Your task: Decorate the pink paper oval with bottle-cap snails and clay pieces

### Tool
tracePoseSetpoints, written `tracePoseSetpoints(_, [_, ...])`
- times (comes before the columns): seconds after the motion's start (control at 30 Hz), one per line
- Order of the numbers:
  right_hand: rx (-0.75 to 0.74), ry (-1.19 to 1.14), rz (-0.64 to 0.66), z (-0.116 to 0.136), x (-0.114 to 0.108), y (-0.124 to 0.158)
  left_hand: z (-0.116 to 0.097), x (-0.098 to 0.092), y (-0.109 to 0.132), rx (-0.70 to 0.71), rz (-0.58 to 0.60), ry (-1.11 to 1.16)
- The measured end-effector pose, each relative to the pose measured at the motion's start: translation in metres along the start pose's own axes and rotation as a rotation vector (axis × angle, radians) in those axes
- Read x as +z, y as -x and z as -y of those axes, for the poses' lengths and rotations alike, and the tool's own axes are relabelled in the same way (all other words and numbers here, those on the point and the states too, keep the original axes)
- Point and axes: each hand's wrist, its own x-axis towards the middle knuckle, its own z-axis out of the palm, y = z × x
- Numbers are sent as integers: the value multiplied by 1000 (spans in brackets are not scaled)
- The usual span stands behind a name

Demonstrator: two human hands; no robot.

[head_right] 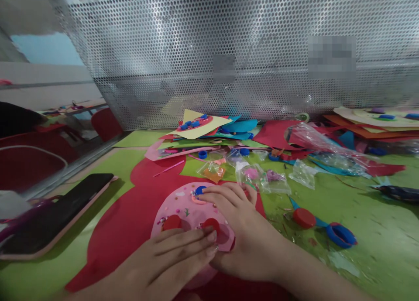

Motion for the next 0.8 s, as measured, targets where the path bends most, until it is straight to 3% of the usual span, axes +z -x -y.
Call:
tracePoseSetpoints(0.23, [-31,-11,95,7,8,4,-7,-7,-13,52,256,12])
tracePoseSetpoints(0.43, [-71,-7,61,10,8,4,-11,8,-9,-72,202,128])
tracePoseSetpoints(0.53, [-66,-36,52,9,8,5,-8,17,-3,-133,116,229])
tracePoseSetpoints(0.67, [-38,-28,-22,3,6,3,-7,2,-2,-318,148,517])
tracePoseSetpoints(0.8, [3,5,-77,-5,1,0,-11,-18,-6,-581,29,796])
